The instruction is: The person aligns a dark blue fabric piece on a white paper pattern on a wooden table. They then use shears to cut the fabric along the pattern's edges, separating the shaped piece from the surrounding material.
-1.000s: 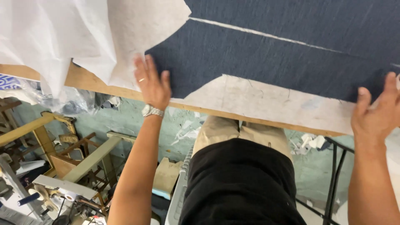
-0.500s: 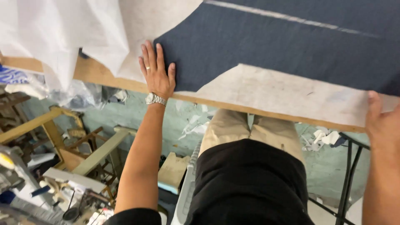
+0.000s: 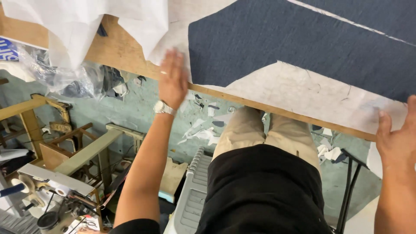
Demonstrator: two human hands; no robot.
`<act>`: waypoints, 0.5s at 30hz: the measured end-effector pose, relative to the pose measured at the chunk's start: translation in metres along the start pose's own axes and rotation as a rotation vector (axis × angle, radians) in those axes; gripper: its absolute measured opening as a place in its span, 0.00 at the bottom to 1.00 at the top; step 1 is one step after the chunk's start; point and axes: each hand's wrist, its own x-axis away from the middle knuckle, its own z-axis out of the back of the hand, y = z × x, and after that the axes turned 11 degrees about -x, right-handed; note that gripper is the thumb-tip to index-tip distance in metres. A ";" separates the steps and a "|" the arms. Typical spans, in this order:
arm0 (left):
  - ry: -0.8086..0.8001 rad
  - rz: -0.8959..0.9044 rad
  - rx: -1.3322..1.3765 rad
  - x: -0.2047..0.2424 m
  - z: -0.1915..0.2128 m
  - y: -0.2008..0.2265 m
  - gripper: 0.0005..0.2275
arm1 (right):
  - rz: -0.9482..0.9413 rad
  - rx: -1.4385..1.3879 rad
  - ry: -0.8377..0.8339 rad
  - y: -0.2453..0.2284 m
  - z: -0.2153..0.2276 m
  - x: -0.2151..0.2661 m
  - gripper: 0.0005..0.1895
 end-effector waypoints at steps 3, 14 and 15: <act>-0.078 -0.111 -0.110 0.021 0.011 0.042 0.30 | 0.082 0.179 0.038 0.016 0.009 0.027 0.34; 0.054 0.173 0.029 -0.051 -0.006 0.131 0.33 | 0.121 0.346 0.142 0.028 -0.002 0.059 0.31; -0.023 0.069 -0.023 -0.064 -0.002 0.144 0.36 | 0.121 0.372 0.164 0.020 -0.006 0.052 0.34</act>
